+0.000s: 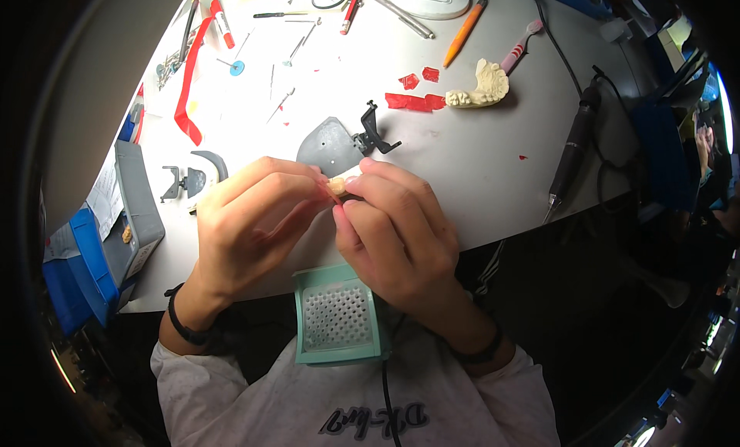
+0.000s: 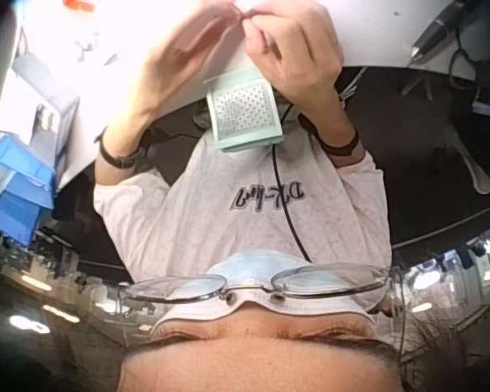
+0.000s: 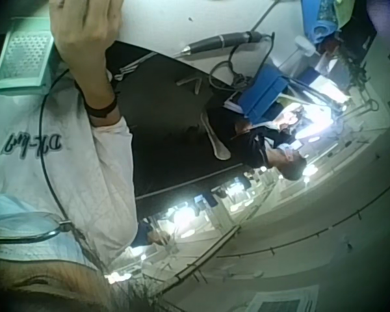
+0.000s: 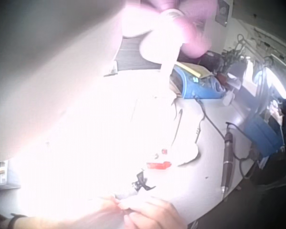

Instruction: The recorder fits and adjusts a set of dental crowns onto a plaster dental model using a rotary tool.

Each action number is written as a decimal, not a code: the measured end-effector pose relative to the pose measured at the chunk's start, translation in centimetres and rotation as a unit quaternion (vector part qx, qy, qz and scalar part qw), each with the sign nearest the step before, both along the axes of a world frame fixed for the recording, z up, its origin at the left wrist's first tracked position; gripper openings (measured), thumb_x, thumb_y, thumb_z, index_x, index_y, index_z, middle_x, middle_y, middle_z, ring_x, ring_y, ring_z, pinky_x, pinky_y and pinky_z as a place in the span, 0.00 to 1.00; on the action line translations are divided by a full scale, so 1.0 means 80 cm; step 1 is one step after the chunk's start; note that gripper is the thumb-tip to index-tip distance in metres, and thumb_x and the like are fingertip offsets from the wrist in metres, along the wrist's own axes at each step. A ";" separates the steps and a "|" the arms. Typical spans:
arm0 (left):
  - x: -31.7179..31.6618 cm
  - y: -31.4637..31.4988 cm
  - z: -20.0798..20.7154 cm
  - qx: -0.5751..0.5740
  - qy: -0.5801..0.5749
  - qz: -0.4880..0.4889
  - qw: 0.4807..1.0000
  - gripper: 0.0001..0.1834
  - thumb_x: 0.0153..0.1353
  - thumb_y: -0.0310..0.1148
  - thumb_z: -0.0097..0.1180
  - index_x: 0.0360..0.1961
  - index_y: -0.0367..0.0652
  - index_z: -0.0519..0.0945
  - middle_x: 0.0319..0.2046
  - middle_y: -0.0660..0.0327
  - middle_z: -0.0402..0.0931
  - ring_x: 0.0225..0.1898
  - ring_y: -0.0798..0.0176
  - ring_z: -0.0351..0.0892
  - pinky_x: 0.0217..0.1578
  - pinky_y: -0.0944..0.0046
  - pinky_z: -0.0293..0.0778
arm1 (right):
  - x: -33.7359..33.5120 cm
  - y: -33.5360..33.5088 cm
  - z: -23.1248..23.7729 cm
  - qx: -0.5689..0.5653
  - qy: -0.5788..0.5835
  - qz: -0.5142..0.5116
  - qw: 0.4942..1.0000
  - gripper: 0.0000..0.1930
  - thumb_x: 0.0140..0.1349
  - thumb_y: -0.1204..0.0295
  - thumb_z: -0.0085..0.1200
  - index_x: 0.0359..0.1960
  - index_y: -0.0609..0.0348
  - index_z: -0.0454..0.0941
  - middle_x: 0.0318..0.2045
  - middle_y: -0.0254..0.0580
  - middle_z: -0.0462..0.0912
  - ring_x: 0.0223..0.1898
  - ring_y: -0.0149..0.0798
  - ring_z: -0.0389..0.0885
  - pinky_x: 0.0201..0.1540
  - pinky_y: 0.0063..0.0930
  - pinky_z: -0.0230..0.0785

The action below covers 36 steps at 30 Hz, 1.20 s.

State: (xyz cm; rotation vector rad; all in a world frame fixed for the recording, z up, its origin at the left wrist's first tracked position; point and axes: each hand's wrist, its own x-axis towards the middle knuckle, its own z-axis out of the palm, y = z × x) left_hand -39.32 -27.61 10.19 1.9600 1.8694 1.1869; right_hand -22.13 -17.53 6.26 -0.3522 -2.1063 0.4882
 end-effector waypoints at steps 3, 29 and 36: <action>-0.001 -0.001 0.002 -0.005 -0.005 0.001 1.000 0.13 0.53 0.19 0.71 0.41 0.39 0.85 0.37 0.58 0.83 0.35 0.54 0.86 0.35 0.59 0.82 | 0.001 0.000 0.000 0.005 -0.003 0.006 1.000 0.10 0.54 0.83 0.69 0.35 0.63 0.80 0.42 0.45 0.84 0.48 0.51 0.88 0.48 0.41 0.87; 0.001 0.001 0.007 -0.013 -0.006 0.003 1.000 0.15 0.51 0.16 0.72 0.41 0.39 0.87 0.38 0.57 0.86 0.36 0.57 0.89 0.37 0.62 0.83 | 0.005 0.003 0.004 0.031 -0.054 0.007 0.998 0.09 0.54 0.79 0.66 0.36 0.63 0.82 0.42 0.42 0.84 0.48 0.48 0.87 0.49 0.37 0.86; 0.000 0.004 0.010 -0.019 -0.011 0.000 1.000 0.15 0.50 0.15 0.73 0.40 0.38 0.87 0.37 0.55 0.86 0.38 0.56 0.90 0.38 0.62 0.84 | 0.003 0.005 -0.005 0.052 -0.027 0.003 0.998 0.10 0.54 0.79 0.66 0.38 0.63 0.83 0.41 0.41 0.84 0.48 0.48 0.87 0.47 0.36 0.86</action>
